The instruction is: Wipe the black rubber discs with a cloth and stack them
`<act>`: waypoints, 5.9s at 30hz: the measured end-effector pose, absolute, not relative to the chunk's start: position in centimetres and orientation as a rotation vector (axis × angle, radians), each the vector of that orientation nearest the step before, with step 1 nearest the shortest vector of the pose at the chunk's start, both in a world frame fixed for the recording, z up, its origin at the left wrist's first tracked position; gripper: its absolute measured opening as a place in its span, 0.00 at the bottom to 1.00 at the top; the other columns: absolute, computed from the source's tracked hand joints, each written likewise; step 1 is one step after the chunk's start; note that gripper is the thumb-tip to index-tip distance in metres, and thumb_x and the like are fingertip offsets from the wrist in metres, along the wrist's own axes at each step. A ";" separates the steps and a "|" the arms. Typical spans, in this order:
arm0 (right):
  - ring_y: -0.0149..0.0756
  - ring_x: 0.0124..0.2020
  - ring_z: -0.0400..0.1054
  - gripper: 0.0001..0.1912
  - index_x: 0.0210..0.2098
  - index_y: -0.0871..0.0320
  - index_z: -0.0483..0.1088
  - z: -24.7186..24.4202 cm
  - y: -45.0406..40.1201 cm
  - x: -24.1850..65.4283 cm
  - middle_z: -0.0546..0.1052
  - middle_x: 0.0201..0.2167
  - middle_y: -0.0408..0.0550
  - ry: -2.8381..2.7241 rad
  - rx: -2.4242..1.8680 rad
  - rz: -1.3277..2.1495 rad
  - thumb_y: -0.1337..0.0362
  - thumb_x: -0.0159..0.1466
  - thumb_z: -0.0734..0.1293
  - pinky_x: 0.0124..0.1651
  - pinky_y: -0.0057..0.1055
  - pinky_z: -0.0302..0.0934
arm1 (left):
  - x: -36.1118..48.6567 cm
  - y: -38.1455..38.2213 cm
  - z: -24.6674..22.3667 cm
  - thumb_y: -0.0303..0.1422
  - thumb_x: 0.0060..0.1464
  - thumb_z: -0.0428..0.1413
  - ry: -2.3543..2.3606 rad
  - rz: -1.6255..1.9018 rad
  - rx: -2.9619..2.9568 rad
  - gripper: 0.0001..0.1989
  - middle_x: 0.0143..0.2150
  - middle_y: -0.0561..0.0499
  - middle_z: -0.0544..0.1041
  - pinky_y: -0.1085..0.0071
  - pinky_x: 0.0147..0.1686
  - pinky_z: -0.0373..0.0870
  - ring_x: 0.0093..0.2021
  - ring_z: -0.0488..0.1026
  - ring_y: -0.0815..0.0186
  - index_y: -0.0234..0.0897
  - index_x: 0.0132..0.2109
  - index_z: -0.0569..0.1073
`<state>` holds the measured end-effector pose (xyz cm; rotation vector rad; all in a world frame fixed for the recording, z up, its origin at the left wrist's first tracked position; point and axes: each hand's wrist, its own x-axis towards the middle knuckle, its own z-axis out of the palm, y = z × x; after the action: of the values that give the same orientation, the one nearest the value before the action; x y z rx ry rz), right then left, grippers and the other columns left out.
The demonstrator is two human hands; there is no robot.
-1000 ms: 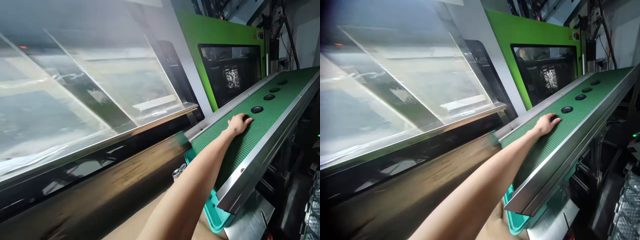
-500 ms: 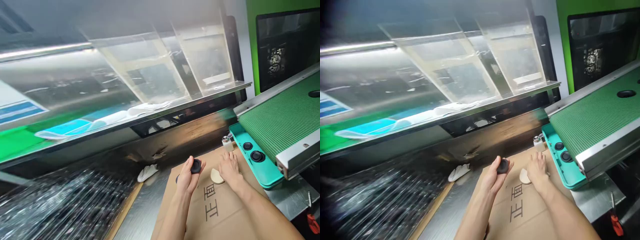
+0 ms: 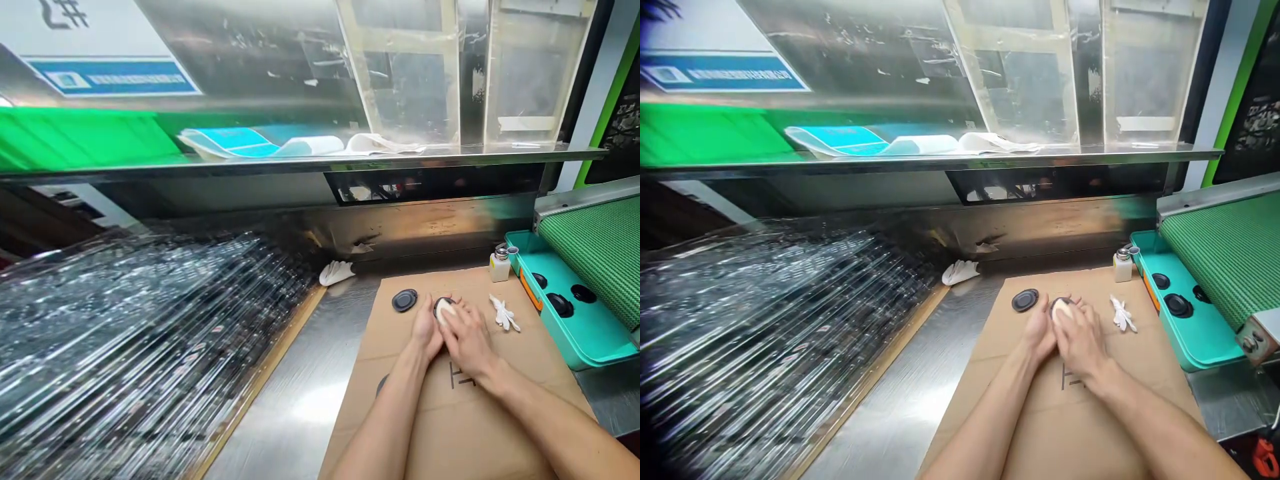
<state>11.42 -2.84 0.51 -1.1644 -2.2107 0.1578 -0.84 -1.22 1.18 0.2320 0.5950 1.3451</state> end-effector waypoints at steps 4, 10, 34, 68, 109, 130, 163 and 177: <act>0.48 0.51 0.60 0.19 0.58 0.49 0.71 1.0 -3.1 9.9 0.70 0.60 0.50 -2.180 -1.349 0.131 0.60 0.71 0.58 0.51 0.43 0.54 | -1.2 -0.8 1.0 0.38 0.68 0.42 0.666 1.305 0.218 0.20 0.41 0.40 0.80 0.59 0.47 0.77 0.42 0.80 0.58 0.31 0.41 0.75; 0.48 0.52 0.62 0.19 0.59 0.47 0.70 0.9 -1.5 10.0 0.72 0.57 0.52 -2.241 -1.359 0.119 0.58 0.71 0.58 0.51 0.43 0.55 | -1.4 -0.3 1.0 0.35 0.68 0.42 0.733 1.292 0.183 0.19 0.38 0.41 0.81 0.62 0.42 0.79 0.39 0.80 0.60 0.33 0.37 0.74; 0.35 0.37 0.68 0.10 0.38 0.52 0.79 3.9 -0.3 15.1 0.74 0.33 0.41 -2.396 -1.180 0.588 0.63 0.56 0.70 0.41 0.28 0.58 | 0.3 -1.8 0.8 0.32 0.67 0.44 0.832 1.335 0.247 0.17 0.38 0.40 0.81 0.62 0.43 0.79 0.39 0.80 0.59 0.29 0.39 0.76; 0.41 0.45 0.69 0.15 0.53 0.57 0.71 0.1 -0.5 11.5 0.70 0.45 0.53 -1.949 -1.489 0.336 0.60 0.70 0.61 0.50 0.34 0.63 | 1.0 -1.3 0.3 0.32 0.69 0.42 0.764 1.389 0.198 0.19 0.43 0.38 0.81 0.63 0.52 0.75 0.47 0.79 0.60 0.26 0.45 0.75; 0.35 0.32 0.70 0.09 0.35 0.52 0.74 2.3 0.6 15.4 0.78 0.29 0.41 -2.068 -1.573 0.715 0.54 0.60 0.69 0.33 0.28 0.55 | 1.2 -1.5 -0.5 0.35 0.63 0.53 0.816 1.470 0.449 0.13 0.45 0.36 0.81 0.54 0.52 0.73 0.48 0.78 0.53 0.29 0.42 0.77; 0.44 0.37 0.74 0.17 0.50 0.55 0.62 2.3 1.0 13.3 0.80 0.38 0.53 -2.072 -1.859 0.206 0.50 0.72 0.55 0.37 0.32 0.55 | 1.5 -1.5 0.9 0.28 0.65 0.48 0.862 1.466 0.340 0.13 0.34 0.42 0.80 0.59 0.47 0.78 0.42 0.80 0.59 0.29 0.35 0.75; 0.39 0.45 0.68 0.14 0.47 0.56 0.74 1.5 -1.0 12.8 0.74 0.41 0.52 -2.176 -1.135 0.232 0.65 0.71 0.58 0.50 0.32 0.64 | 0.8 -1.5 1.1 0.30 0.66 0.47 0.584 1.424 0.290 0.14 0.44 0.40 0.80 0.63 0.54 0.73 0.48 0.77 0.60 0.30 0.43 0.76; 0.42 0.45 0.71 0.15 0.50 0.58 0.73 0.6 0.2 15.3 0.76 0.42 0.54 -2.148 -1.191 0.173 0.61 0.71 0.58 0.51 0.36 0.65 | 1.8 -1.0 0.5 0.32 0.64 0.53 0.611 1.488 0.327 0.11 0.39 0.41 0.79 0.61 0.48 0.74 0.40 0.76 0.62 0.28 0.38 0.76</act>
<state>15.28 0.23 0.65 -1.1910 -2.1482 0.1734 1.82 -1.05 0.53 0.3271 0.6113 1.4875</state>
